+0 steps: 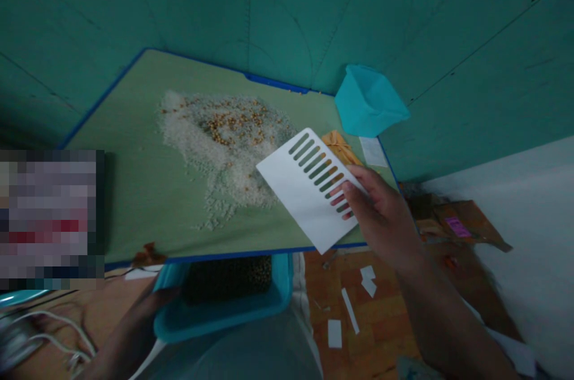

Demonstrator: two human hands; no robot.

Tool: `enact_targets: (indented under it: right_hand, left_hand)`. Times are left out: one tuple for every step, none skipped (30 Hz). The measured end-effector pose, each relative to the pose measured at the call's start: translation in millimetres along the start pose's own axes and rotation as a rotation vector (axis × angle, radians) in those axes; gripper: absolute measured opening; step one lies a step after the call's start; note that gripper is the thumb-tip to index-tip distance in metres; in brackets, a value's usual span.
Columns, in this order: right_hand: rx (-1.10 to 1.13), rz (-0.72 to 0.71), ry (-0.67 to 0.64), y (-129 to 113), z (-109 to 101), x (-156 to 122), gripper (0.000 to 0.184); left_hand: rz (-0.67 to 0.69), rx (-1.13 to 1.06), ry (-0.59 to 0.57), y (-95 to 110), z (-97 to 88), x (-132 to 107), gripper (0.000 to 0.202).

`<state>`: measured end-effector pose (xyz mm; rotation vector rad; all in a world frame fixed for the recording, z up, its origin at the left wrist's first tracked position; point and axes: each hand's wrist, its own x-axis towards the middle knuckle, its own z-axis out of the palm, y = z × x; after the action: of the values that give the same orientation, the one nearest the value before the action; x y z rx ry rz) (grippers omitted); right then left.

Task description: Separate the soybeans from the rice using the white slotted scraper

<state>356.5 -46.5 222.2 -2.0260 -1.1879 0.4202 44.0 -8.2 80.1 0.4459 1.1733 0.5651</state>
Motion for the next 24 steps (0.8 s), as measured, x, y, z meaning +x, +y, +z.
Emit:
enact_targets:
  right_hand:
    - [-0.018,-0.010,-0.003,0.0,-1.3,-0.4,0.024]
    - [-0.041,-0.020,-0.008,-0.3,-2.2,-0.9,0.024]
    - [-0.068,-0.032,-0.016,-0.9,-2.5,-1.4,0.024]
    - [-0.094,-0.047,-0.025,-1.9,-2.3,-1.9,0.024]
    - [-0.117,-0.063,-0.033,-3.2,-1.6,-2.2,0.024]
    - [-0.135,-0.081,-0.043,-4.6,-0.5,-2.2,0.024]
    - [-0.144,-0.100,-0.053,-5.8,0.9,-1.9,0.024]
    - [-0.147,-0.116,-0.066,-6.8,2.4,-1.2,0.023]
    - [-0.144,-0.126,-0.073,-7.4,4.0,-0.2,0.023]
    - [-0.138,-0.135,-0.080,-7.5,5.3,1.1,0.023]
    - [-0.132,-0.142,-0.089,-7.1,6.4,2.4,0.024]
    - [-0.129,-0.148,-0.104,-6.5,7.1,3.6,0.025]
    - [-0.127,-0.159,-0.118,-5.7,7.3,4.4,0.026]
    - [-0.128,-0.170,-0.141,-4.8,7.2,4.9,0.027]
    - [-0.131,-0.183,-0.166,-4.2,6.7,4.8,0.028]
    - [-0.135,-0.194,-0.185,-3.8,5.9,4.3,0.028]
    - [-0.138,-0.207,-0.199,-3.8,5.0,3.4,0.028]
    - [-0.139,-0.222,-0.208,-4.0,3.9,2.3,0.027]
    - [-0.140,-0.239,-0.209,-4.6,3.0,1.1,0.026]
    - [-0.141,-0.256,-0.207,-5.3,2.2,0.1,0.026]
    - [-0.142,-0.270,-0.203,-6.0,1.6,-0.7,0.026]
    - [-0.146,-0.280,-0.205,-6.8,1.2,-1.3,0.026]
    - [-0.150,-0.289,-0.210,-7.5,1.2,-1.6,0.026]
    - [-0.156,-0.294,-0.219,-8.1,1.3,-1.8,0.025]
  left_hand:
    - [0.003,0.007,0.001,-0.1,-0.3,0.6,0.047]
    - [0.006,0.014,0.000,-0.2,-0.7,1.2,0.047]
    - [0.008,0.018,-0.004,-0.4,-1.2,1.9,0.046]
    - [0.008,0.022,-0.008,-0.5,-1.7,2.6,0.047]
    - [0.007,0.025,-0.013,-0.6,-2.2,3.2,0.047]
    - [0.005,0.027,-0.020,-0.5,-2.5,3.6,0.048]
    - [0.003,0.027,-0.029,-0.2,-2.6,3.6,0.049]
    - [0.001,0.024,-0.037,0.2,-2.5,3.3,0.050]
    - [0.000,0.020,-0.040,0.9,-2.0,2.6,0.049]
    - [-0.003,0.013,-0.039,1.7,-1.3,1.5,0.048]
    - [-0.006,0.005,-0.035,2.7,-0.2,0.2,0.047]
    - [-0.010,-0.003,-0.030,3.7,1.0,-1.2,0.045]
    - [-0.016,-0.010,-0.023,4.7,2.2,-2.5,0.044]
    - [-0.021,-0.013,-0.019,5.5,3.3,-3.6,0.043]
    - [-0.022,-0.013,-0.021,6.1,4.2,-4.3,0.043]
    - [-0.021,-0.012,-0.024,6.5,4.7,-4.6,0.044]
    - [-0.017,-0.009,-0.028,6.6,4.9,-4.5,0.044]
    - [-0.014,-0.007,-0.033,6.5,4.8,-4.2,0.044]
    - [-0.010,-0.004,-0.039,6.3,4.5,-3.7,0.044]
    - [-0.007,-0.002,-0.042,6.0,4.1,-3.2,0.045]
    - [-0.008,-0.001,-0.040,5.8,3.7,-2.8,0.046]
    - [-0.011,-0.003,-0.038,5.7,3.5,-2.5,0.047]
    - [-0.015,-0.008,-0.040,5.7,3.3,-2.4,0.049]
    - [-0.017,-0.012,-0.041,5.7,3.3,-2.4,0.050]
